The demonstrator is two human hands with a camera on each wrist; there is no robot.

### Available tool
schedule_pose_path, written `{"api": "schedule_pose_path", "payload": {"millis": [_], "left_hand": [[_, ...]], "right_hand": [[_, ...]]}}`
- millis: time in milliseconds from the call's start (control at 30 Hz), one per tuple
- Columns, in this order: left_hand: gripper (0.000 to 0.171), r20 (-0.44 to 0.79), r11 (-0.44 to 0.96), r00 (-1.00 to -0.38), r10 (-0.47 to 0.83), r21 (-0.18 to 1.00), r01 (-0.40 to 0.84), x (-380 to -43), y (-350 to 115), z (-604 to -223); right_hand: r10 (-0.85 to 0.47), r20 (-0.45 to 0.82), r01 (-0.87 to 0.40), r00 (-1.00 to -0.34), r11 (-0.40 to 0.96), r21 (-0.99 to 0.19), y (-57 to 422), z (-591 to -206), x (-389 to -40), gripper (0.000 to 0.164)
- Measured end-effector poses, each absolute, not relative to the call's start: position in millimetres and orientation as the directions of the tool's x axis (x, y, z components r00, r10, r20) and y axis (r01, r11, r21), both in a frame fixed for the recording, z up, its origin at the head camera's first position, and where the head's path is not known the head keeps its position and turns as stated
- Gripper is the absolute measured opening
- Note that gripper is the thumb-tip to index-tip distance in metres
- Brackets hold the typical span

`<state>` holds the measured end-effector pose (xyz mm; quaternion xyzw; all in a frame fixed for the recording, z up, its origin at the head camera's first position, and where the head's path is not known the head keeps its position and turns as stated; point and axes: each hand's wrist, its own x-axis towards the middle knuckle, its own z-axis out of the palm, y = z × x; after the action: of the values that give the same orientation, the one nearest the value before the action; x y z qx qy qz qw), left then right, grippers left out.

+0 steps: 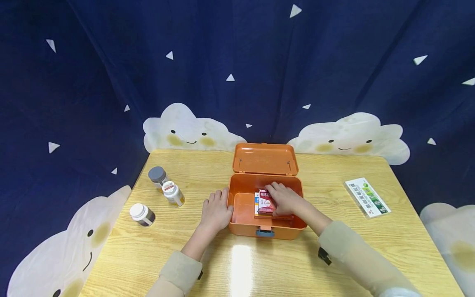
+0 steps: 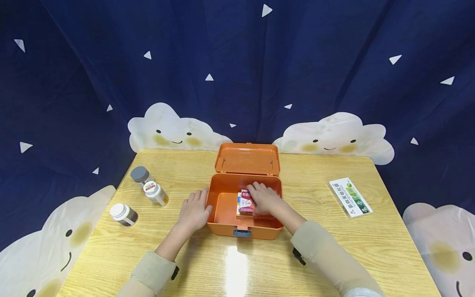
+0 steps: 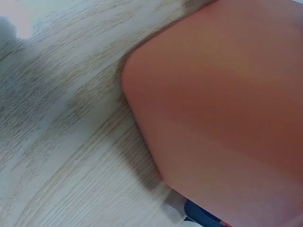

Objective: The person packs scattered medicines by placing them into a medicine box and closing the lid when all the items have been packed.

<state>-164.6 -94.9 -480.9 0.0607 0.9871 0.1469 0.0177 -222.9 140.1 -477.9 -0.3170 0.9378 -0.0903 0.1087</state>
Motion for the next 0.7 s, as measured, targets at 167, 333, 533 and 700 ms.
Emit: {"api": "schedule_pose_path", "payload": {"millis": [167,333,533,700], "left_hand": [[0.052,-0.022,0.950,-0.992,0.127,0.291,0.115,-164.4,-94.6,-480.4],[0.052,-0.022,0.949,-0.992,0.126,0.294,0.114,-164.6,-94.7,-480.4],[0.052,-0.018,0.949,-0.992,0.127,0.292,0.117,-165.0,-95.3,-481.5],[0.052,-0.019,0.948,-0.991,0.129,0.295,0.118,-164.9,-95.2,-481.7]], "right_hand": [[-0.608,-0.180,-0.570,-0.773,0.791,-0.222,138.6,-482.1,-225.3,0.083],[-0.587,-0.217,-0.546,-0.780,0.808,-0.224,135.7,-485.3,-228.0,0.085],[-0.578,-0.240,-0.533,-0.780,0.814,-0.232,132.5,-489.1,-230.0,0.085],[-0.568,-0.258,-0.522,-0.782,0.822,-0.227,131.5,-489.7,-229.5,0.086]]}}
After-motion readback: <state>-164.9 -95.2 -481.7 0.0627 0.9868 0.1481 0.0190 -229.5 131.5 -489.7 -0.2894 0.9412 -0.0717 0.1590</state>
